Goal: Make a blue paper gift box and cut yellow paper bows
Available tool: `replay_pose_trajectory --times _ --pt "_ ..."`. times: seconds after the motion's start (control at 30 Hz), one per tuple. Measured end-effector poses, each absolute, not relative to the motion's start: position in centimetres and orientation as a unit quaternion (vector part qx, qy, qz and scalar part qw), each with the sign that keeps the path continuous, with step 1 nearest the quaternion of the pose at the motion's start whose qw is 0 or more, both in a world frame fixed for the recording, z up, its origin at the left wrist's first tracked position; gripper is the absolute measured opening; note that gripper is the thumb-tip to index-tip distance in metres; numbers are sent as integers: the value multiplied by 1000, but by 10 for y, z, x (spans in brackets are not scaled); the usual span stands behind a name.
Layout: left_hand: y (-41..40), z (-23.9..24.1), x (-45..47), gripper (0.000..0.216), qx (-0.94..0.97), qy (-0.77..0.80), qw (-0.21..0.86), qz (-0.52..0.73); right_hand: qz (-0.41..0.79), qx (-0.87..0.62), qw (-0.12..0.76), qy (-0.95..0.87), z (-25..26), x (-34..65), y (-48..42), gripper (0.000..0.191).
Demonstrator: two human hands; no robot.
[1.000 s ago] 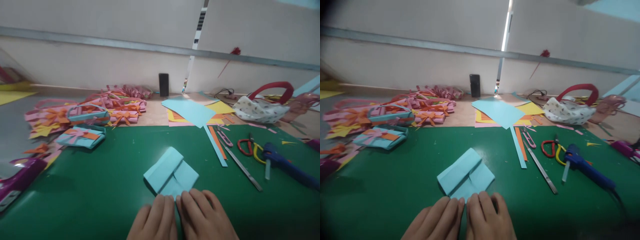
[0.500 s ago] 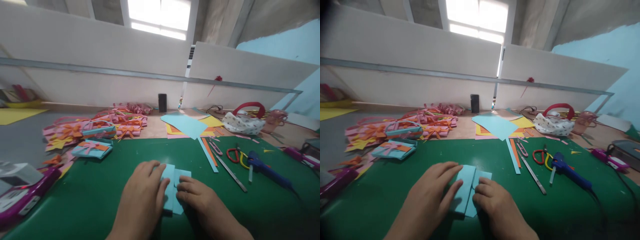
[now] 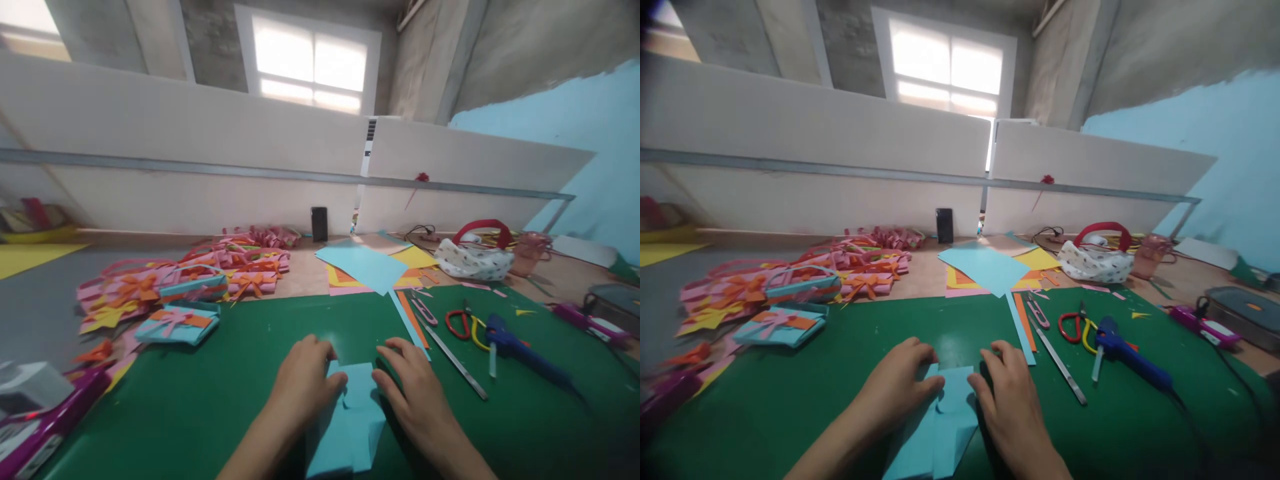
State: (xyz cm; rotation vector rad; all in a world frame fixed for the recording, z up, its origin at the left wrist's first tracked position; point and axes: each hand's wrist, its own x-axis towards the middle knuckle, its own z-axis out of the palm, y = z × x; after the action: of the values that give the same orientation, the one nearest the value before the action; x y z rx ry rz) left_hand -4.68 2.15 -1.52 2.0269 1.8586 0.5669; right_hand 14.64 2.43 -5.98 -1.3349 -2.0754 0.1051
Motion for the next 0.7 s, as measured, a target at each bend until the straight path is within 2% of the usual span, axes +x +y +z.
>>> replay_pose_trajectory --times 0.07,0.13,0.2,0.4,0.47,0.6,0.7 --pt "22 -11 -49 15 706 647 179 224 86 -510 331 -789 -54 140 26 19" --pt "23 -1 -51 14 700 641 187 253 185 -494 337 -780 -39 132 30 13" --pt "24 13 -55 13 697 635 190 275 274 -467 339 -769 -18 124 39 16" --pt "37 44 -74 21 664 582 317 346 357 -365 315 -800 33 103 81 18" --pt "44 42 -79 22 658 569 359 339 376 -337 308 -806 35 95 91 20" --pt "56 25 -83 24 621 541 468 321 425 -310 318 -789 20 88 98 12" --pt "60 12 -78 24 587 512 547 308 476 -300 318 -763 9 97 100 21"
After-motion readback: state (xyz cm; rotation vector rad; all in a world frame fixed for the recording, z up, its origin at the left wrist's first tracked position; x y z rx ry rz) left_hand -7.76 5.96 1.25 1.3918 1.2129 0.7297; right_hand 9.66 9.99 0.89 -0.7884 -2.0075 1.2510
